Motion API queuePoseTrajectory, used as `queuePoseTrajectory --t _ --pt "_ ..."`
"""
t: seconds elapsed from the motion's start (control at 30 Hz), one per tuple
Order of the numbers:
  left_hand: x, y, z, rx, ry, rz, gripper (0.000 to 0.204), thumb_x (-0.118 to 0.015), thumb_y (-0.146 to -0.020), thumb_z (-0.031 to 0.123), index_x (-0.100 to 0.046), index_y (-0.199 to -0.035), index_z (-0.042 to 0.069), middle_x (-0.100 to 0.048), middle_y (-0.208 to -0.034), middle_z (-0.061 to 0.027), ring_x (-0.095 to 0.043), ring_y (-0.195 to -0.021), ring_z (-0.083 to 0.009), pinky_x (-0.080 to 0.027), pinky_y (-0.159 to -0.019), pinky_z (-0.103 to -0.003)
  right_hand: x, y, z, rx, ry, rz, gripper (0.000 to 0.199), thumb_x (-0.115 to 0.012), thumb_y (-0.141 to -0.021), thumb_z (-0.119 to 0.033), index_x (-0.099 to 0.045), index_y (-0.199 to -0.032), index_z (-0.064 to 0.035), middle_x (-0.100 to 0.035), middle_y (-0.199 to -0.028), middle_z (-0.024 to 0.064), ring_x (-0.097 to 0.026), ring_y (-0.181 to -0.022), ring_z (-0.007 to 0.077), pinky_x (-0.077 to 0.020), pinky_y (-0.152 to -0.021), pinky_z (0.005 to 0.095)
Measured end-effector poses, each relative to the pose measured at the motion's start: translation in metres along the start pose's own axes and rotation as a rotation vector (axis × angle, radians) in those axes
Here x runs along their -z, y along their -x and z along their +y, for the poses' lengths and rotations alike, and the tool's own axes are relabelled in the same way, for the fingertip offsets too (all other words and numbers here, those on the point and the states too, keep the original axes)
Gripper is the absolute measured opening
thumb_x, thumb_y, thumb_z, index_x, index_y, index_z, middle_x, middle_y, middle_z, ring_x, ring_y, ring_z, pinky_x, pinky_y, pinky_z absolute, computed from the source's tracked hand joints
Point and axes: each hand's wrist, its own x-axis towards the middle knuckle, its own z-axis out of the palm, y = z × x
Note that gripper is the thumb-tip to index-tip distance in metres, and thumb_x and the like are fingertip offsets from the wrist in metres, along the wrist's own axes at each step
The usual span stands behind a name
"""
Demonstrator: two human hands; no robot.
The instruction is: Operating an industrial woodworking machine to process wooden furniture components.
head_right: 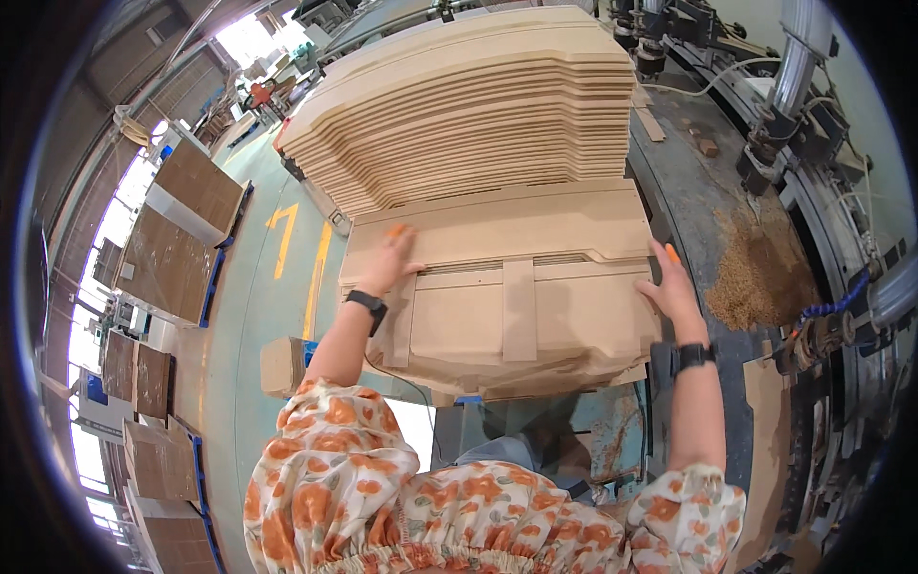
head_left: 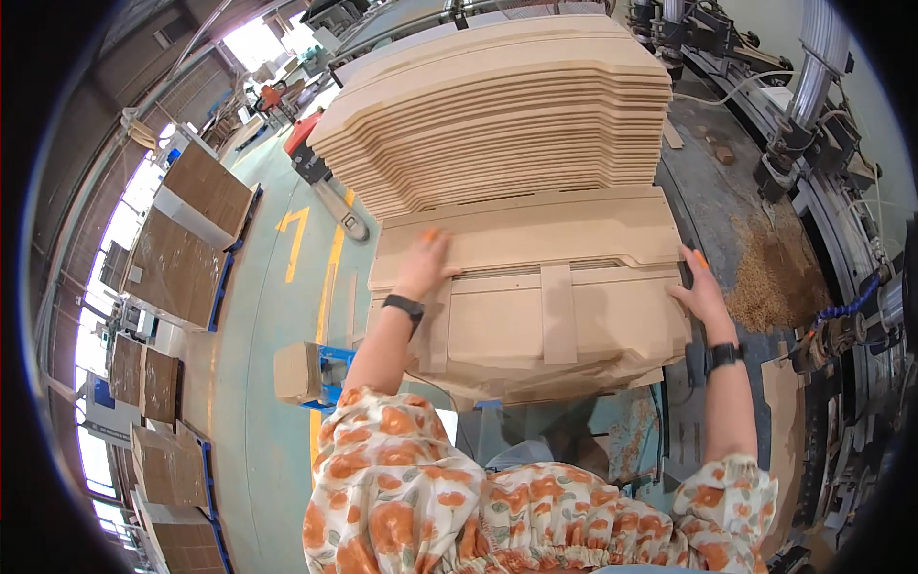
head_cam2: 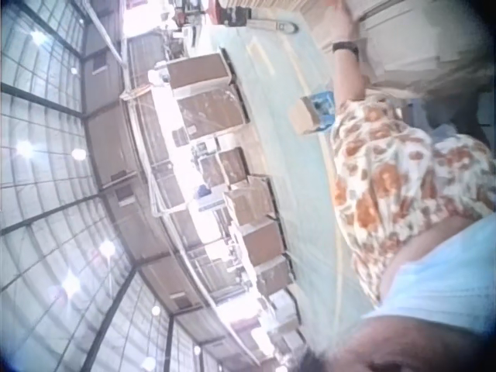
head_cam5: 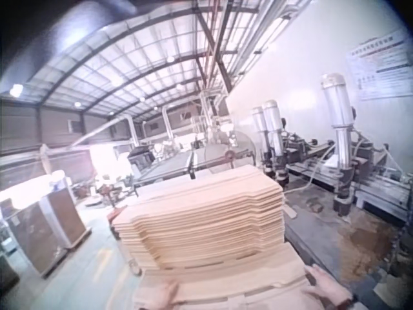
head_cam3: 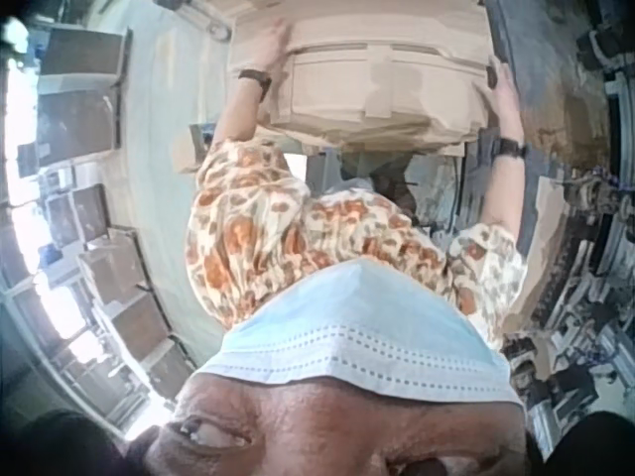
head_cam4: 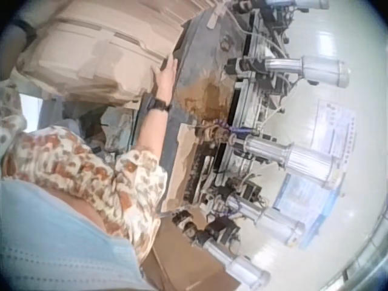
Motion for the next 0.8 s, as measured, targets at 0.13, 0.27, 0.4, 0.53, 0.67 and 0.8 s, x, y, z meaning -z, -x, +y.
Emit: queuePoseTrajectory --t 0.13,0.27,0.4,0.53,0.67,0.8 --pt "0.008 0.058 -0.099 0.446 -0.035 0.059 0.099 -0.077 -0.062 0.055 -0.036 -0.137 0.005 -0.043 -0.130 -0.0251 -0.041 -0.121 -0.0415 -0.038 -0.100 -0.044 -0.034 -0.038 0.007 -0.029 -0.169 -0.119 0.070 -0.071 -0.075 -0.013 -0.039 -0.138 -0.0154 -0.048 -0.133 0.0173 -0.048 -0.120 0.0333 -0.0402 -0.098 0.0366" --pt "-0.003 0.044 -0.091 0.708 0.502 -0.054 0.097 -0.078 -0.067 0.048 -0.034 -0.135 -0.004 -0.049 -0.125 -0.0220 -0.050 -0.114 -0.0341 -0.042 -0.095 -0.041 -0.036 -0.046 0.023 -0.034 -0.139 -0.011 0.067 -0.071 -0.076 -0.015 -0.041 -0.136 -0.0148 -0.053 -0.127 0.0174 -0.052 -0.115 0.0331 -0.0420 -0.095 0.0364" --pt "-0.006 0.064 -0.122 0.759 0.758 0.009 0.085 -0.080 -0.069 0.038 -0.040 -0.129 -0.008 -0.053 -0.120 -0.0208 -0.060 -0.097 -0.0257 -0.049 -0.082 -0.033 -0.044 -0.050 0.004 -0.073 -0.151 -0.058 0.067 -0.071 -0.076 -0.017 -0.041 -0.136 -0.0154 -0.053 -0.127 0.0168 -0.052 -0.115 0.0331 -0.0425 -0.095 0.0367" --pt "-0.012 0.053 -0.115 0.819 0.711 0.058 0.075 -0.079 -0.071 0.038 -0.047 -0.121 -0.008 -0.057 -0.113 -0.0201 -0.063 -0.087 -0.0242 -0.051 -0.073 -0.031 -0.048 -0.041 0.007 -0.058 -0.071 -0.062 0.068 -0.070 -0.078 -0.020 -0.038 -0.138 -0.0165 -0.052 -0.128 0.0163 -0.053 -0.113 0.0331 -0.0435 -0.093 0.0372" --pt "-0.002 0.039 -0.116 1.138 0.913 -0.021 0.069 -0.077 -0.073 0.040 -0.052 -0.117 -0.007 -0.059 -0.107 -0.0181 -0.063 -0.083 -0.0223 -0.052 -0.070 -0.033 -0.049 -0.035 0.001 -0.079 -0.092 -0.073 0.070 -0.069 -0.078 -0.022 -0.036 -0.140 -0.0172 -0.052 -0.127 0.0177 -0.057 -0.108 0.0321 -0.0456 -0.090 0.0379" --pt "0.011 0.049 -0.128 1.273 1.323 0.214 0.066 -0.072 -0.077 0.041 -0.051 -0.119 -0.006 -0.058 -0.111 -0.0183 -0.061 -0.088 -0.0224 -0.052 -0.074 -0.041 -0.045 -0.036 -0.027 -0.193 -0.235 -0.203 0.072 -0.069 -0.079 -0.023 -0.034 -0.141 -0.0156 -0.049 -0.129 0.0211 -0.054 -0.112 0.0317 -0.0438 -0.093 0.0375"
